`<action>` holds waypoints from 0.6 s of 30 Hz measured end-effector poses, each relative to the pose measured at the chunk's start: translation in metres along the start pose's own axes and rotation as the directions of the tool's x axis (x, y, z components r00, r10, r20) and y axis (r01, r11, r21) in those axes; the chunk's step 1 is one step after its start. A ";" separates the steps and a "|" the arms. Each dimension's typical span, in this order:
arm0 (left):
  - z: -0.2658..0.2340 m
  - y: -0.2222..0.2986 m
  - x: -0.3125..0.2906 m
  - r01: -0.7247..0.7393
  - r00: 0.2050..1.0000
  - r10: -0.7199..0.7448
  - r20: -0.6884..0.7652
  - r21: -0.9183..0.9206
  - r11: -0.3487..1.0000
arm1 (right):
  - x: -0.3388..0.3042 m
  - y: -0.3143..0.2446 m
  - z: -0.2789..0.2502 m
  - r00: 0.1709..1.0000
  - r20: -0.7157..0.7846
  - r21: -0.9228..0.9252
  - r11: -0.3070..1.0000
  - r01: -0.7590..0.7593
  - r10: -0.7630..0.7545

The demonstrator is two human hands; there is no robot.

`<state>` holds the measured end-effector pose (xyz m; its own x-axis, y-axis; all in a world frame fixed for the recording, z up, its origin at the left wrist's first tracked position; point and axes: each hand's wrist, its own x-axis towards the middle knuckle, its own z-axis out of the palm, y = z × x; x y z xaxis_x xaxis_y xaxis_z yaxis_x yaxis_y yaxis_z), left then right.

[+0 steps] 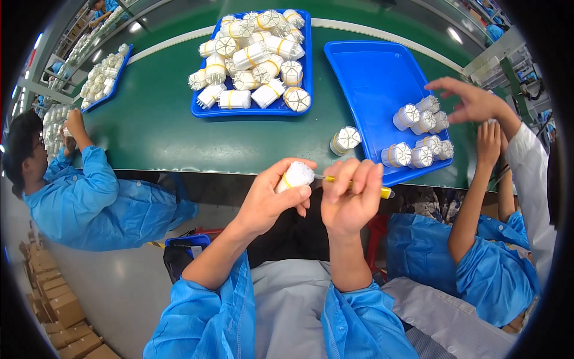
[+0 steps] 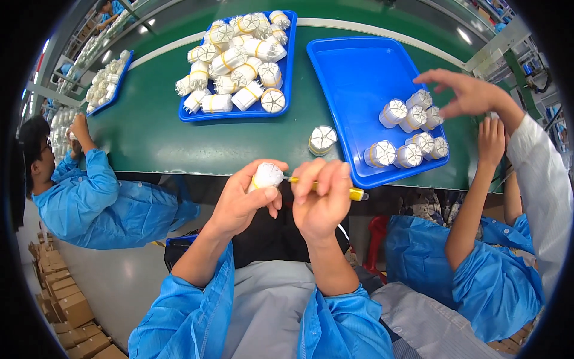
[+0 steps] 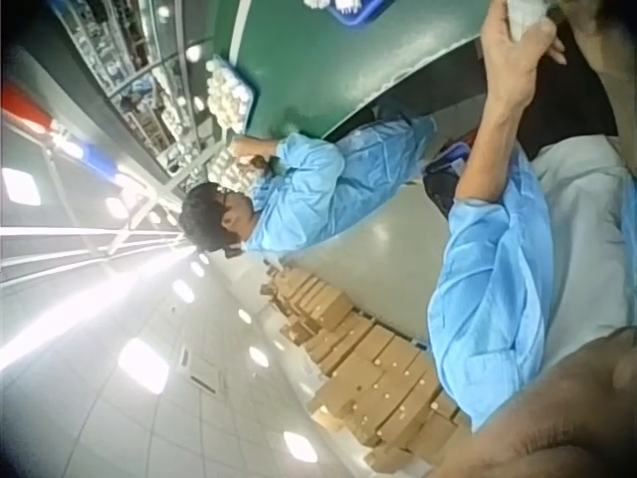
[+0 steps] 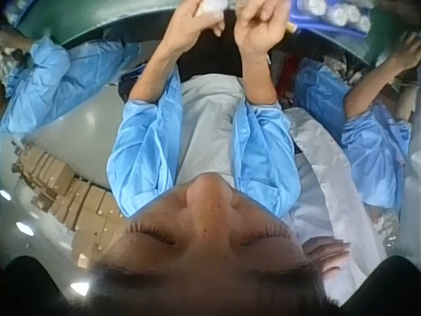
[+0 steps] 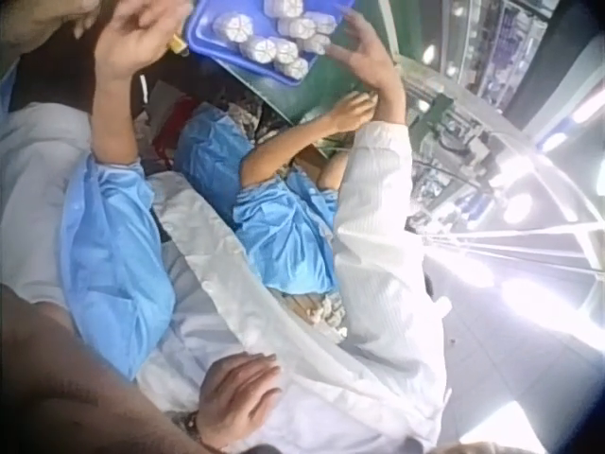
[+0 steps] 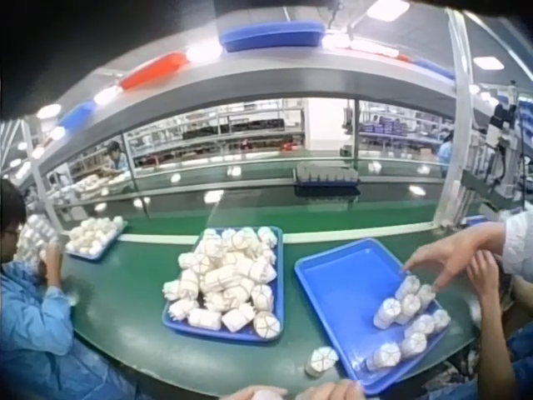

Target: The person picks up bundled cylindrical components from a tray, presses into their ends using a pointed hand tool, and places the components onto another tray.

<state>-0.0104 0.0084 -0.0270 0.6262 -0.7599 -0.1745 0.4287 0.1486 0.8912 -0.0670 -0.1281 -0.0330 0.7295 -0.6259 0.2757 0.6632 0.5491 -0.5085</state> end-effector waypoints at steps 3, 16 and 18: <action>0.004 0.004 -0.004 -0.010 1.000 0.015 0.028 -0.170 0.985 | 0.009 -0.002 -0.008 0.996 -0.075 0.078 0.996 -0.049 0.055; 0.006 0.004 -0.009 -0.032 0.997 0.044 -0.069 0.166 0.986 | -0.005 -0.001 0.000 0.989 0.148 -0.110 0.994 0.010 0.007; 0.007 0.001 -0.009 -0.075 0.993 0.094 -0.075 0.221 0.972 | -0.006 0.001 0.002 0.987 0.160 -0.129 0.992 0.010 0.011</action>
<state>-0.0204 0.0104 -0.0216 0.7105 -0.6932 -0.1213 0.2261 0.0617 0.9722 -0.0707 -0.1233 -0.0336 0.7542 -0.5229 0.3971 0.6433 0.4672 -0.6066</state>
